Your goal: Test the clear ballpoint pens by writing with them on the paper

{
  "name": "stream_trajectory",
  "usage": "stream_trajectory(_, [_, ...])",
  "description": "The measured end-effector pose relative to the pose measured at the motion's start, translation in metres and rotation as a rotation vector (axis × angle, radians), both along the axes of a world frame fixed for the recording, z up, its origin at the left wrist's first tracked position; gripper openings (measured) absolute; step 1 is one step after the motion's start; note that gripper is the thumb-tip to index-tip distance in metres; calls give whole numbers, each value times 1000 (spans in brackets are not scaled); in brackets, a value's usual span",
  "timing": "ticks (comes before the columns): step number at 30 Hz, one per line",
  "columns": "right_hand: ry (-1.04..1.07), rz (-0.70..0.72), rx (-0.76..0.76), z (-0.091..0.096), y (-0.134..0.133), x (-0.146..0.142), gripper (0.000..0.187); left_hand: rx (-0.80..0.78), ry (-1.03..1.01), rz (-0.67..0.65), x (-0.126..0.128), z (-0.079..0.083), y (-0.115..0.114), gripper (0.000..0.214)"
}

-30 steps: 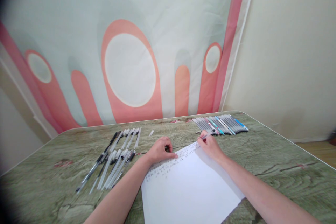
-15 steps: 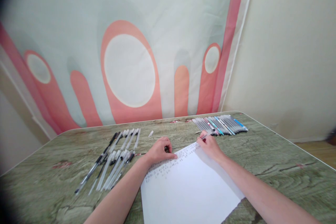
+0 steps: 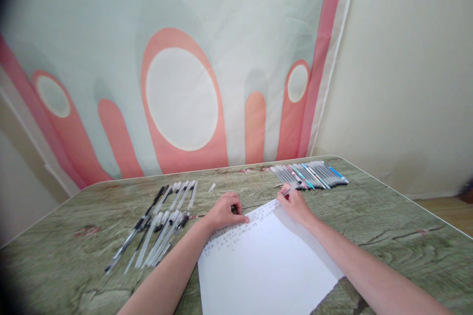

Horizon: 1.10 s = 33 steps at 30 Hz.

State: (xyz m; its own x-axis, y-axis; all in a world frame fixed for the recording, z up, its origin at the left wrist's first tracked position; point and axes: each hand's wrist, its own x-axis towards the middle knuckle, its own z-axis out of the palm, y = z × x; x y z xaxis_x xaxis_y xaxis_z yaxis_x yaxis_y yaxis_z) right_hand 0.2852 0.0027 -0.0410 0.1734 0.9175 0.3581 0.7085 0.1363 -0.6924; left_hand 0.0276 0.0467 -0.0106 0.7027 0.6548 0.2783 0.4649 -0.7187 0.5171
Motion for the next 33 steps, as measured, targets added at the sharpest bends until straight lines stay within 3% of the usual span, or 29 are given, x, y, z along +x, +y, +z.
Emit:
stream_trajectory(12, [-12, -38, 10, 0, 1, 1, 13, 4, 6, 10, 0, 1, -1, 36])
stream_trajectory(20, [25, -32, -14, 4, -2, 0, 22, 15, 14, 19, -1, 1, -4, 37])
stream_trajectory(27, [223, 221, 9, 36, 10, -60, 25, 34, 22, -7, -2, 0, -5, 36])
stream_trajectory(33, [620, 88, 1, 24, 47, -118, 34, 39, 48, 7, -2, -2, -5, 38])
